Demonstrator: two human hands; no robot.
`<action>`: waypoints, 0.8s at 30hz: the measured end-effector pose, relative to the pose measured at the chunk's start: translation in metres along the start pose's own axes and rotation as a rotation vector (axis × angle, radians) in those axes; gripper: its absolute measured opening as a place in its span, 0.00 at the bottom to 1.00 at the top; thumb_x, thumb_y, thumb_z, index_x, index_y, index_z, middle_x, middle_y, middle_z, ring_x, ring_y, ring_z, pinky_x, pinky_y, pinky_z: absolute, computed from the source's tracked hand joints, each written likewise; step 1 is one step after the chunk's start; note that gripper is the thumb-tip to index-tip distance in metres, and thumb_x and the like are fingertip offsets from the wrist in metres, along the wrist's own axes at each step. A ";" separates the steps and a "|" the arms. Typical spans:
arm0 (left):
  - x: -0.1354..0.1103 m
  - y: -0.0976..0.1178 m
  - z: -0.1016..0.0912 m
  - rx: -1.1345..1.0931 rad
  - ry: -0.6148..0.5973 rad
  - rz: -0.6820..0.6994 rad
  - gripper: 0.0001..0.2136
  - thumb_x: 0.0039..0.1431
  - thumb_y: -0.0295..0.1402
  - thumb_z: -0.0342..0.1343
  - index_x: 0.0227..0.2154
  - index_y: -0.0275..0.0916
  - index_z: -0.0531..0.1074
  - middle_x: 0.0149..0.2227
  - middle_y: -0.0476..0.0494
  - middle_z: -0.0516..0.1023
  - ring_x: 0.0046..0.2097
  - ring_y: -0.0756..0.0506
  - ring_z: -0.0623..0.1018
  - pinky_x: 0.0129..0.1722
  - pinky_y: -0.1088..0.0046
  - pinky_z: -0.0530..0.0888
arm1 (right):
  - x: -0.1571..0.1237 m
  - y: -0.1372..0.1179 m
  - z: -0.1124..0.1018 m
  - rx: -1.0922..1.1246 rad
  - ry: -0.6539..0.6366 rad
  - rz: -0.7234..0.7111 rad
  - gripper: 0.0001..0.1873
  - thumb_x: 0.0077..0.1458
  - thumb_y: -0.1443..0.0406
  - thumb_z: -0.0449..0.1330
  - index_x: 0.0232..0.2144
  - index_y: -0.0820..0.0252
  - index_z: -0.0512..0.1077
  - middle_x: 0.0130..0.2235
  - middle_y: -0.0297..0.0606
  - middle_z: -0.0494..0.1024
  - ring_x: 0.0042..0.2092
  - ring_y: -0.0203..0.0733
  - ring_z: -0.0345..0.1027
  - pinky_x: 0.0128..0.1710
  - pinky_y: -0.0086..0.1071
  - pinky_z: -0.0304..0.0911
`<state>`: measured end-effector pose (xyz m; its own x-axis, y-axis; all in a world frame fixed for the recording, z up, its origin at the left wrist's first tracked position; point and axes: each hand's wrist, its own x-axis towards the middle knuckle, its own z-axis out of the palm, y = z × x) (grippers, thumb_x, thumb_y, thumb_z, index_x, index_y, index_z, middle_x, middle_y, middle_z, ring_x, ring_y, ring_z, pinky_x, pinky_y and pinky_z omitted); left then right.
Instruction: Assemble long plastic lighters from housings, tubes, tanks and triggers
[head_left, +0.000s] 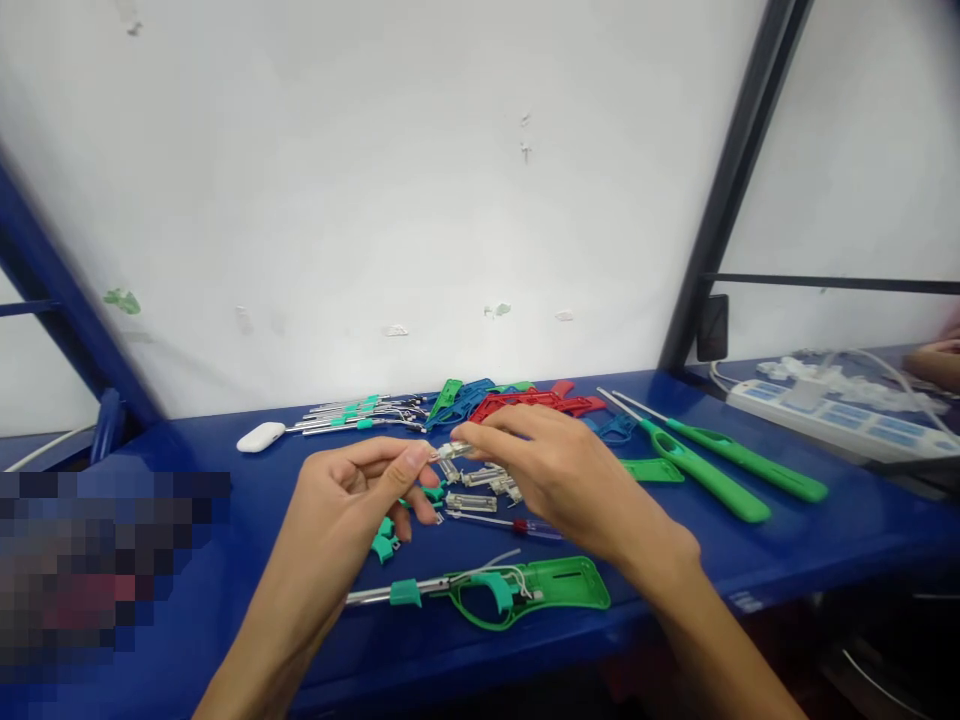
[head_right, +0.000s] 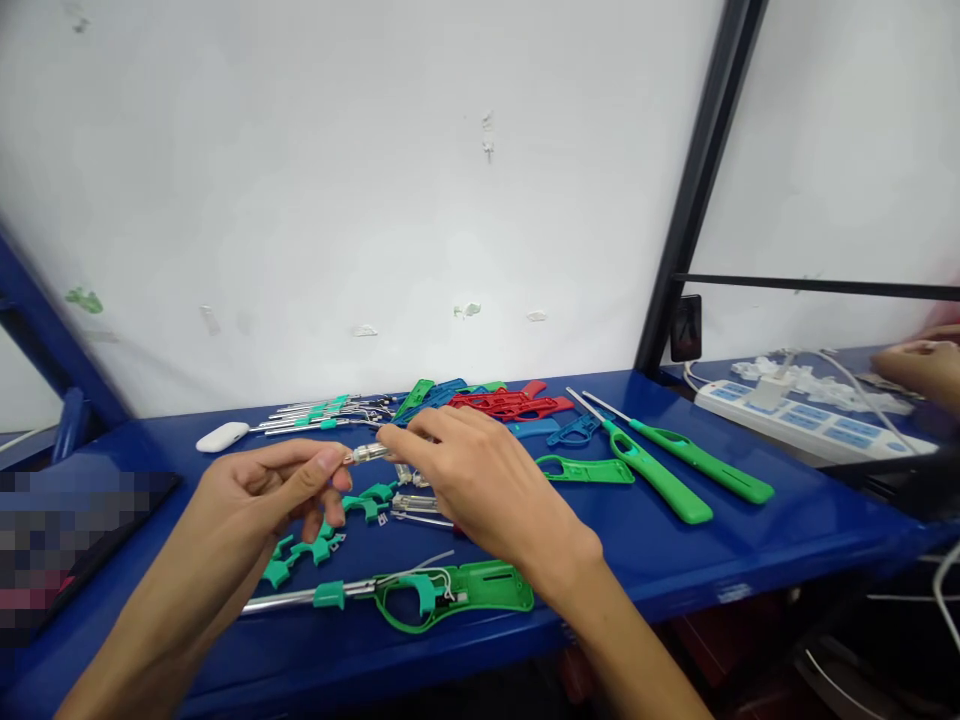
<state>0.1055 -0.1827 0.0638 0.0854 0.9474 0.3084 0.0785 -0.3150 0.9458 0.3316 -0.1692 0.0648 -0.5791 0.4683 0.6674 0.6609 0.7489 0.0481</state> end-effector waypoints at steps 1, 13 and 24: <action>0.000 0.001 0.001 0.005 0.004 0.007 0.16 0.60 0.48 0.68 0.34 0.38 0.84 0.30 0.45 0.82 0.26 0.49 0.78 0.19 0.80 0.70 | -0.001 0.001 -0.006 0.034 -0.009 0.023 0.17 0.72 0.76 0.52 0.57 0.58 0.72 0.47 0.43 0.81 0.46 0.44 0.74 0.44 0.37 0.68; -0.037 -0.055 0.028 0.642 -0.188 0.387 0.10 0.71 0.34 0.54 0.42 0.48 0.82 0.41 0.45 0.84 0.43 0.40 0.81 0.45 0.62 0.77 | -0.071 -0.007 -0.017 0.419 -0.260 0.466 0.12 0.75 0.56 0.55 0.38 0.53 0.63 0.39 0.32 0.75 0.38 0.40 0.68 0.38 0.35 0.65; -0.030 -0.062 0.045 0.735 -0.307 0.377 0.14 0.75 0.30 0.48 0.37 0.43 0.78 0.38 0.46 0.79 0.40 0.41 0.78 0.44 0.59 0.75 | -0.079 -0.006 0.017 0.370 -0.276 0.327 0.12 0.71 0.70 0.59 0.35 0.54 0.61 0.36 0.30 0.71 0.38 0.40 0.65 0.39 0.33 0.61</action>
<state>0.1424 -0.1941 -0.0084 0.4894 0.7493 0.4462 0.6017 -0.6605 0.4491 0.3652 -0.2029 -0.0006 -0.5085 0.7714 0.3826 0.6441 0.6357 -0.4255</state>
